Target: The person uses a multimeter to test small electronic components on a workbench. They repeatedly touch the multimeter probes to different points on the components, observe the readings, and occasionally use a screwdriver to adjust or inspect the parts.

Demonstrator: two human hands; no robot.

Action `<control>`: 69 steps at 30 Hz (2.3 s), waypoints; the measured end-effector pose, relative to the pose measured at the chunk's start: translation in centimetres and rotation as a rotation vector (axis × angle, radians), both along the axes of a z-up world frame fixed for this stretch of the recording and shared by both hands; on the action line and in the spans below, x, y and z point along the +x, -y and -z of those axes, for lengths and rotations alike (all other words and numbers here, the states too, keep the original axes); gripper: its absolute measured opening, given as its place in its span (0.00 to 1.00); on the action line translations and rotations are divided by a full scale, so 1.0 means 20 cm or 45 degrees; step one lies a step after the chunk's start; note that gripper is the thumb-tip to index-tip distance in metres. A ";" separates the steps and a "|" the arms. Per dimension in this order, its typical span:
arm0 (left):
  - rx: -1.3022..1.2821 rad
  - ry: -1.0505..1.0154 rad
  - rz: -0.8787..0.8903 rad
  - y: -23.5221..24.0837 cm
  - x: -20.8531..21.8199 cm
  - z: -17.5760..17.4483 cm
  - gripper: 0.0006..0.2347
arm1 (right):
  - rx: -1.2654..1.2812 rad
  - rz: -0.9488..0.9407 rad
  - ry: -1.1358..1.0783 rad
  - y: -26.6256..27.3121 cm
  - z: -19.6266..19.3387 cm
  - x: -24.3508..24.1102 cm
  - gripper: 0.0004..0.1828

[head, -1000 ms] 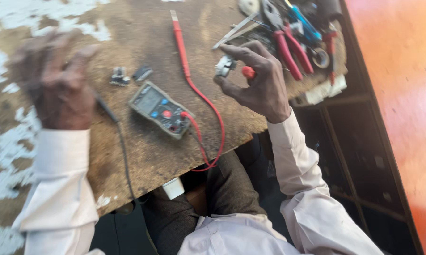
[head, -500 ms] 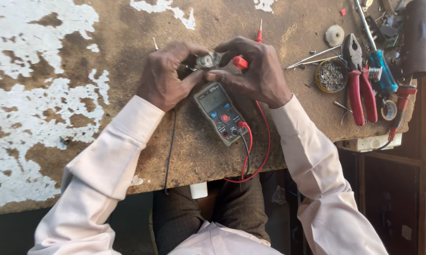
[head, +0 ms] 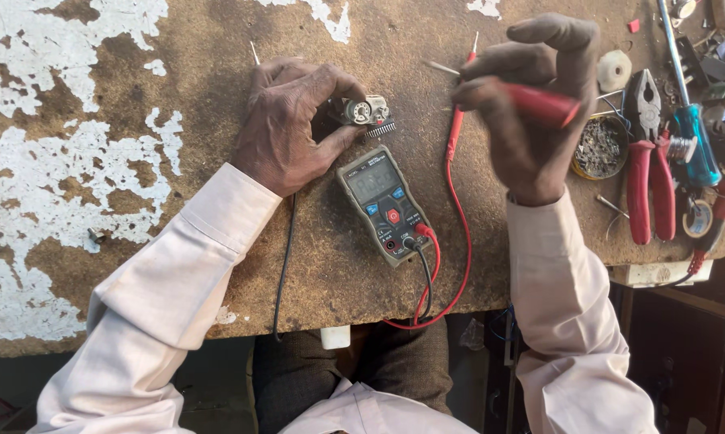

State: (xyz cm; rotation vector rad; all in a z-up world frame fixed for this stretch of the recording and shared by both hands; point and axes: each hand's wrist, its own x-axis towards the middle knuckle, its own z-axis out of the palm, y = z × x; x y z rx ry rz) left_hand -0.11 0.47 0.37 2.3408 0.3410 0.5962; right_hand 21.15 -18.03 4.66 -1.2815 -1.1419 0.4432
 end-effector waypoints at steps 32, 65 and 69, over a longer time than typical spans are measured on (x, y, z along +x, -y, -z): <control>-0.003 0.041 0.037 0.00 0.01 0.01 0.15 | 0.074 0.058 1.123 -0.11 0.07 -0.17 0.36; 0.037 0.068 0.041 0.01 0.01 0.00 0.15 | 0.070 -0.048 0.927 -0.08 0.07 -0.14 0.36; 0.025 0.070 0.042 -0.01 -0.01 0.05 0.14 | 0.046 0.115 0.977 -0.02 0.08 -0.16 0.36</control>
